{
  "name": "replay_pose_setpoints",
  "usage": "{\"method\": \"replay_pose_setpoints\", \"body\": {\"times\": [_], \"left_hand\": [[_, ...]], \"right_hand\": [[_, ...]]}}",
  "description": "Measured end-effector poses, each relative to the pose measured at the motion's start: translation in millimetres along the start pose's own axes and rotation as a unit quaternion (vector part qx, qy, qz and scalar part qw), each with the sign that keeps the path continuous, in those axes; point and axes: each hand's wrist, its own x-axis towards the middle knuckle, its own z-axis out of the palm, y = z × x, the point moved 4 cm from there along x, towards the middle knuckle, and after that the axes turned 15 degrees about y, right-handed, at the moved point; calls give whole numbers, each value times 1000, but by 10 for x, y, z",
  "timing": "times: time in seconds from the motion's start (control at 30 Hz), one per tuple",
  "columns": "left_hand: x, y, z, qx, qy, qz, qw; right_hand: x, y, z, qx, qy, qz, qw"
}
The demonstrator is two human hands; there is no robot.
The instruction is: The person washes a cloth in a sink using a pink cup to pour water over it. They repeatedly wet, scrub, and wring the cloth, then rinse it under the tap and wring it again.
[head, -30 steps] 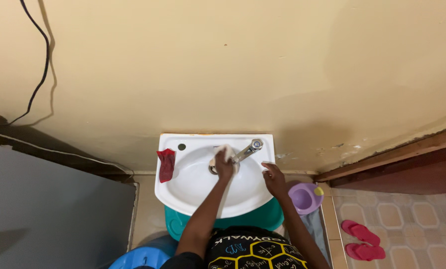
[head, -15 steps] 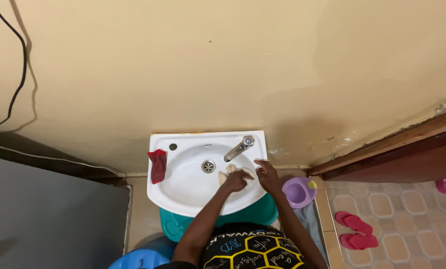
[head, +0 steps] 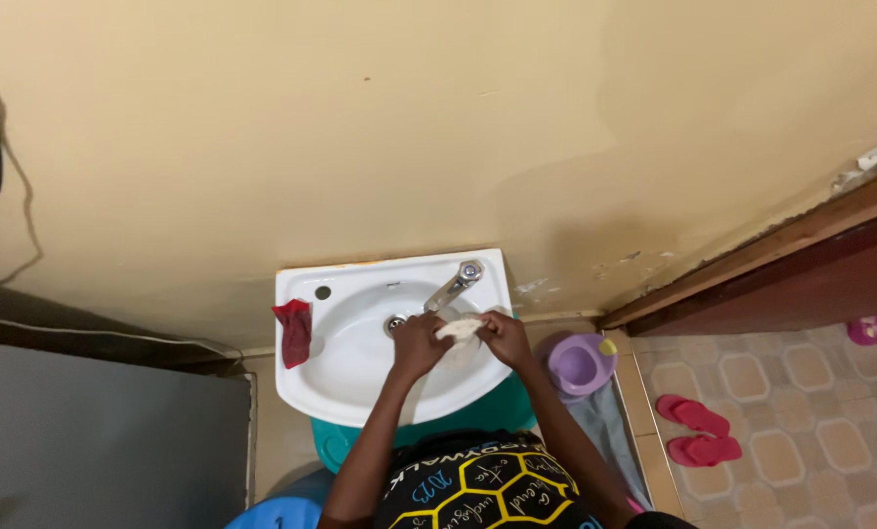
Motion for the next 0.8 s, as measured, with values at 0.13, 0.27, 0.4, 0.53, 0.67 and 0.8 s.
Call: {"method": "replay_pose_setpoints", "body": {"times": [0.13,0.27,0.4,0.53,0.67,0.8], "left_hand": [[-9,-1,-1,11,-61,-44,997],[-38,30,164,-134,28,40,990],[-18,92,407,-217,-45,-81,972],[74,191,383,-239,-2,-47,970],[122,29,283,-40,101,43,993],[142,-292,287,82,91,-10,992]], "right_hand": [[-142,-140,99,45,111,6,993],[-196,-128,150,31,213,7,977],[23,-47,174,158,273,-26,949],[465,-95,179,156,298,-52,940],[683,-257,267,15,220,-136,966],[672,-497,421,-165,186,-267,931]]}}
